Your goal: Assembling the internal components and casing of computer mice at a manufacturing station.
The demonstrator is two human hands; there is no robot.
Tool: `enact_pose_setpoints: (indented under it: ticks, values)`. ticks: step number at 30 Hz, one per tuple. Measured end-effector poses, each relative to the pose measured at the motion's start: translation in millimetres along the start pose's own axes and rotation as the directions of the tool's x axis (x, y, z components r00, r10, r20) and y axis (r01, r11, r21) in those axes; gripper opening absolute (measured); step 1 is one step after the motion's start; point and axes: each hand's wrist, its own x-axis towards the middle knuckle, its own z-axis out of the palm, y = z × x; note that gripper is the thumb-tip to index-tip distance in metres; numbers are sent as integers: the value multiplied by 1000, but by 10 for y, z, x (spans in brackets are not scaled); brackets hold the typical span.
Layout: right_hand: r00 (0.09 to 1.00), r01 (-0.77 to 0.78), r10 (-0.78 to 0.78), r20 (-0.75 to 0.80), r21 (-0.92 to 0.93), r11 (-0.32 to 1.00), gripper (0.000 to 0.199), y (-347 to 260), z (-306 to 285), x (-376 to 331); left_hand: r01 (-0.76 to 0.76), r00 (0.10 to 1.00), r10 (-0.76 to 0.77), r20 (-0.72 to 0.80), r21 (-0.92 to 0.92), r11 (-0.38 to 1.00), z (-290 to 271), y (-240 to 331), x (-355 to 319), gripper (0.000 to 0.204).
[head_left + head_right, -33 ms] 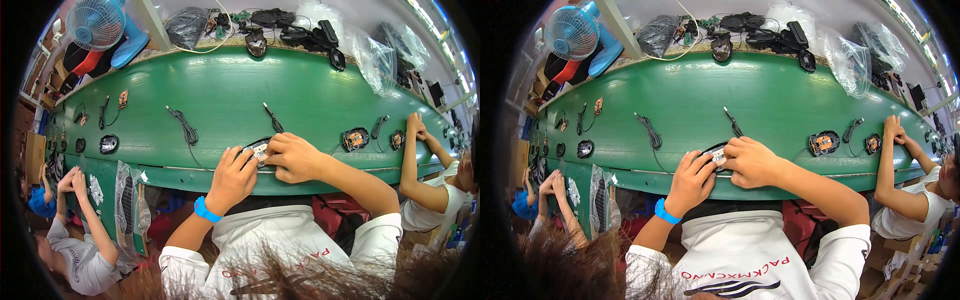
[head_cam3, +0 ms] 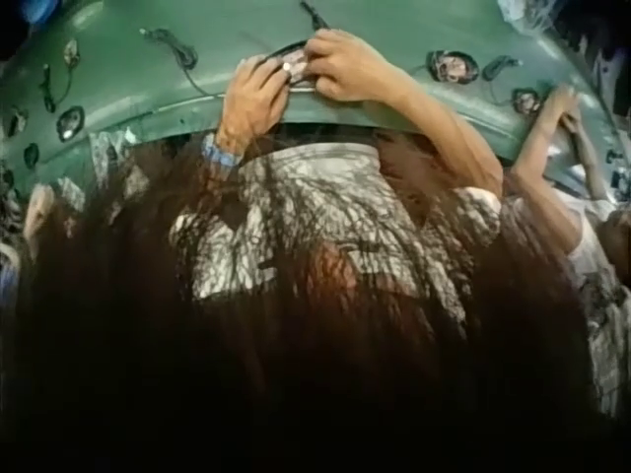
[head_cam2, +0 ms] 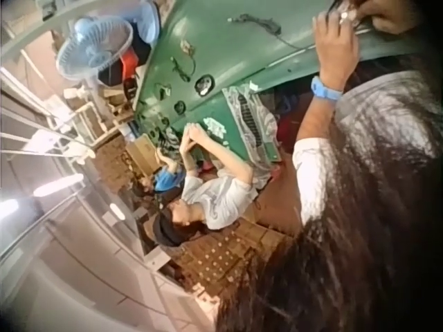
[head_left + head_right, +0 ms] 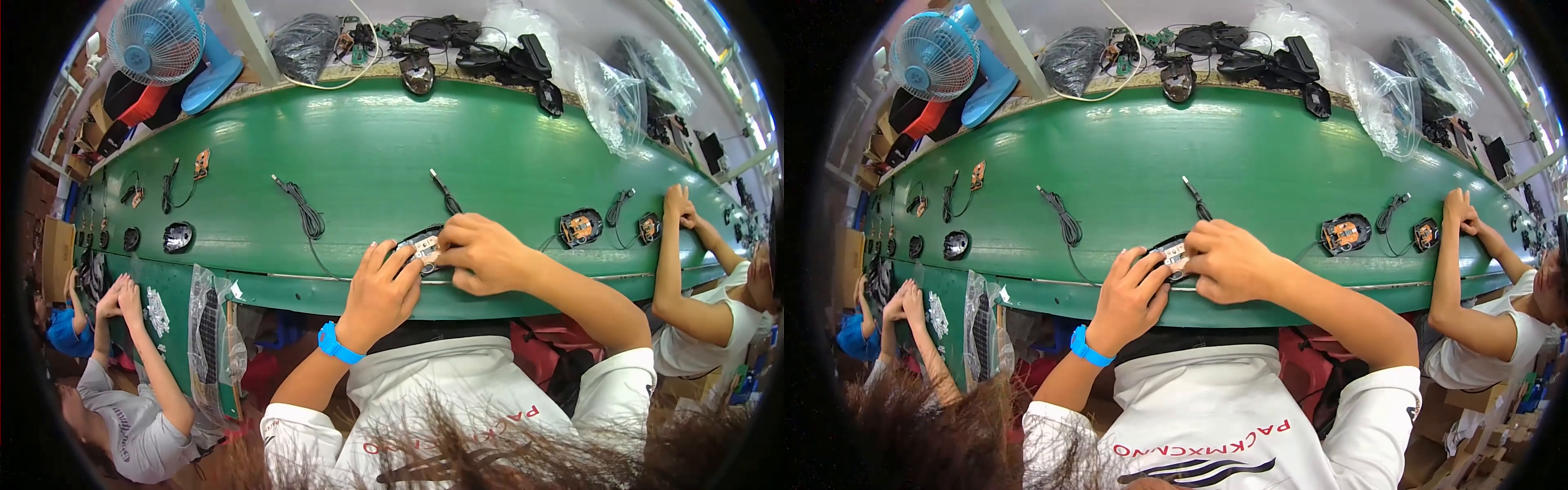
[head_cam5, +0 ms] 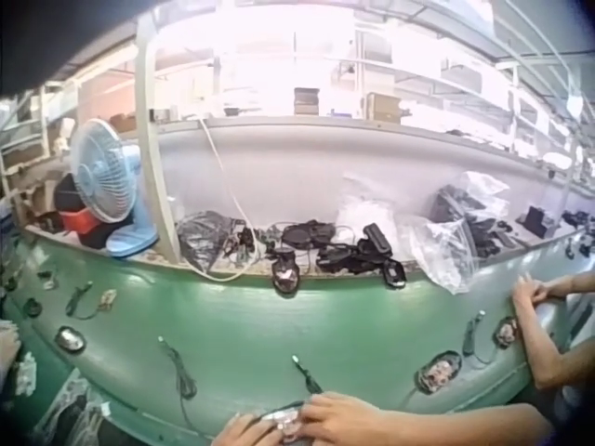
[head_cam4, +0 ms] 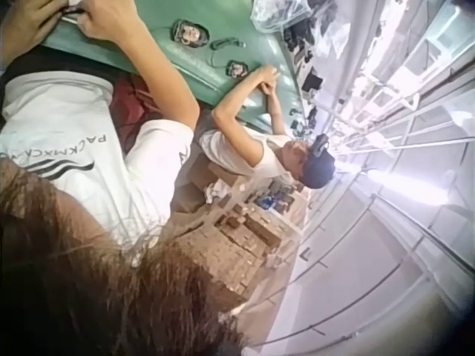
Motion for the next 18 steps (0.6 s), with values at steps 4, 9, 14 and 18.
enact_pose_setpoints:
  ticks: [4,9,14,18]
  values:
    - [995,41,-43,-95,-23,999,27,89,-31,-32,-16,1000,16,7,16,1000,5,2,43,29]
    - [994,11,-17,-111,-53,999,30,84,-57,-7,-24,999,24,21,4,1000,-21,-14,81,35]
    - [975,-84,71,-210,-52,995,41,146,-117,-87,-49,998,46,31,123,991,42,-236,244,35]
    - [955,-113,94,-281,-49,992,42,167,-126,-252,-79,995,72,66,112,991,41,-311,312,33]
